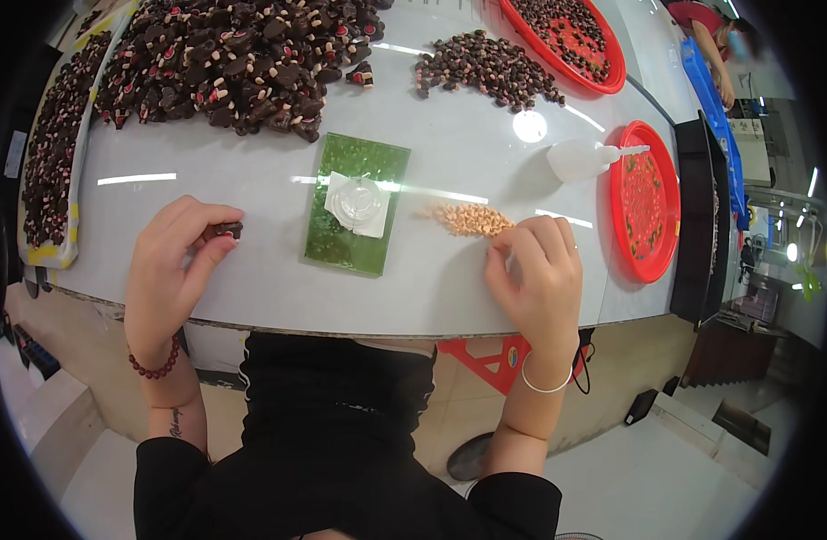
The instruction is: The person assembles toy figurines by attaching small parts to them with glue from a glue bottle.
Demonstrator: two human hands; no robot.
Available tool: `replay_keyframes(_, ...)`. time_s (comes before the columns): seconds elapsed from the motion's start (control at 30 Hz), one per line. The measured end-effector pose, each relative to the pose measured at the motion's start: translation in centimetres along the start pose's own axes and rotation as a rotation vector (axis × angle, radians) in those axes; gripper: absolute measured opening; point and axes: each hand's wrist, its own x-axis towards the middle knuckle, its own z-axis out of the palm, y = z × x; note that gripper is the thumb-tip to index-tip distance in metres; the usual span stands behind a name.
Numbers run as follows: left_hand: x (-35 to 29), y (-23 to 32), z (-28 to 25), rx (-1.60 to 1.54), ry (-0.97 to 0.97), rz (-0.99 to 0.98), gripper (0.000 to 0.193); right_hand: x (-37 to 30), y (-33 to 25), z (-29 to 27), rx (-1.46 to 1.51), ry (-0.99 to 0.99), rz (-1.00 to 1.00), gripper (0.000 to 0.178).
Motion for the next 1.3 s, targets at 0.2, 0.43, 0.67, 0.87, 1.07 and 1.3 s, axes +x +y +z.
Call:
replay_keyframes(0.2, -0.2, -0.1, 0.5, -0.048, 0.065, 0.031, 0.018, 0.1, -0.9, -1.1, 0.215, -0.023, -0.016, 0.012)
replay_keyframes(0.43, -1.6, 0.2, 0.4, -0.293, 0.292, 0.042, 0.017, 0.8, -5.7, -1.1, 0.592, 0.103, -0.127, 0.018)
replay_keyframes(0.67, -2.2, 4.4, 1.7, -0.886, -0.224, 0.115, 0.008, 2.4, -9.7, -0.3, 0.619, 0.270, -0.442, 0.026)
replay_keyframes(0.87, -2.6, 5.0, 3.5, -1.021, -0.228, 0.148, 0.003, 2.6, -10.6, 0.4, 0.615, 0.276, -0.451, 0.024)
replay_keyframes(1.07, -2.6, 5.3, 3.6, -0.846, -0.121, 0.183, 0.008, 1.9, -10.5, 0.6, 0.526, 0.305, -0.417, 0.023)
replay_keyframes(1.3, -2.7, 5.8, 4.5, -0.503, 0.183, 0.264, 0.024, 2.0, -10.9, -0.4, 0.700, 0.177, -0.208, 0.025)
